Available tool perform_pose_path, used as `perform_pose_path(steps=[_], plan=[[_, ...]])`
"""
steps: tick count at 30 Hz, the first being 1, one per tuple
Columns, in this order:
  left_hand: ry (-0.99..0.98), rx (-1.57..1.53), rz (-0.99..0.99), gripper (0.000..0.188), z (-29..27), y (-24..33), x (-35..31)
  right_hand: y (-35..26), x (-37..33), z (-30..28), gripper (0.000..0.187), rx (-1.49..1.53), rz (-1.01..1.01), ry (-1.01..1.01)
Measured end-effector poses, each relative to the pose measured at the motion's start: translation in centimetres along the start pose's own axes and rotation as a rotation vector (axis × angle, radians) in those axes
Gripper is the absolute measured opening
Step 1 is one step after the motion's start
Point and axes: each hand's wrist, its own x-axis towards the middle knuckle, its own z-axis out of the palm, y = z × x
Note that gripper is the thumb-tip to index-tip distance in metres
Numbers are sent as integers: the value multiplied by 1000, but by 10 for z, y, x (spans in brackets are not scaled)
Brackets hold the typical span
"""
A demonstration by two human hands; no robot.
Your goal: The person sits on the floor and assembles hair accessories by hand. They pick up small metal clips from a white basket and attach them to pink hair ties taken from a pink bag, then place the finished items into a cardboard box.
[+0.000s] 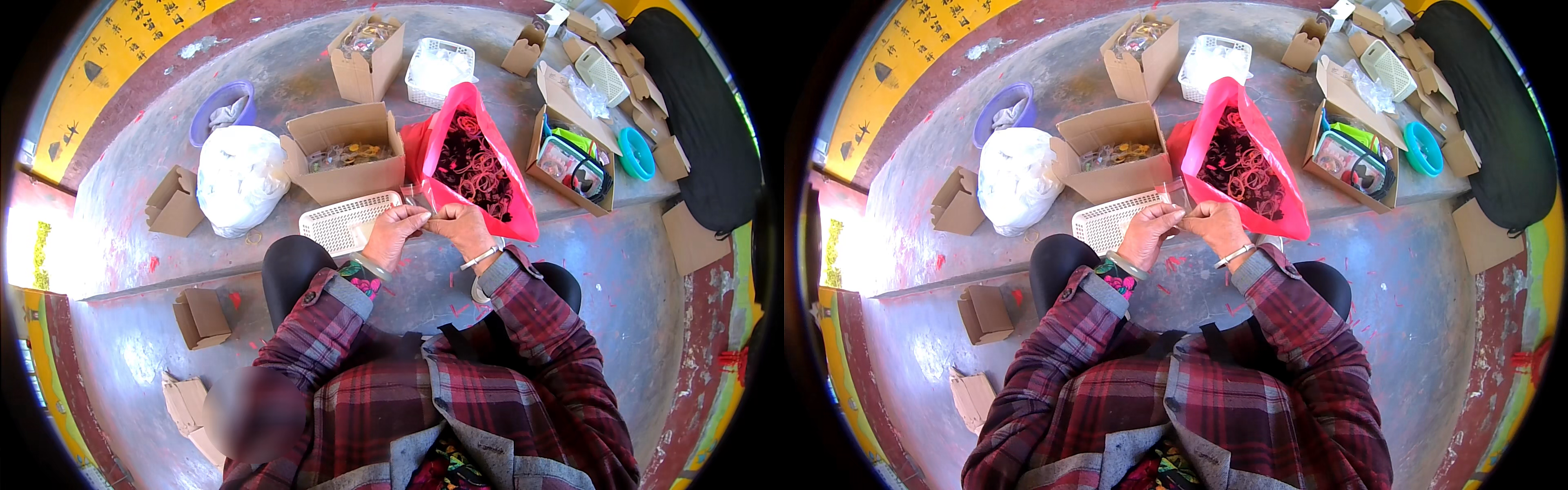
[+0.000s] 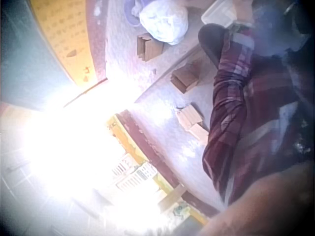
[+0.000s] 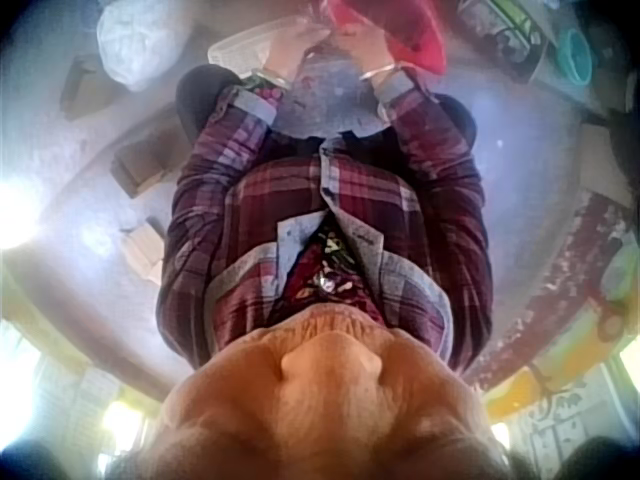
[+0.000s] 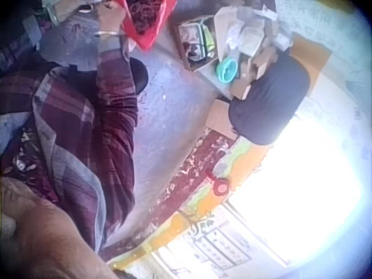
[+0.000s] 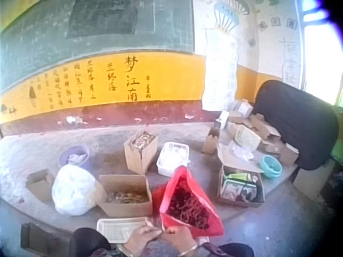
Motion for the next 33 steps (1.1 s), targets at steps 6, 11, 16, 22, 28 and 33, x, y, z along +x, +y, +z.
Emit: perform_pose_path(steps=[6,11,16,22,28,33], plan=[[20,-4,-4,14,0,-1,0,-5,-2,0,19,-35,-19,3],[20,-9,8,13,4,3,-2,-3,-1,1,23,-68,-31,30],[80,74,59,11,-4,-2,0,-2,0,1,20,-61,-48,-40],[119,45,56,13,-2,2,-2,4,1,1,14,56,31,-107],[109,-20,35,17,7,16,-6,1,3,-7,12,274,60,-134],[116,42,41,18,-3,10,-2,2,4,-8,13,161,126,-191]])
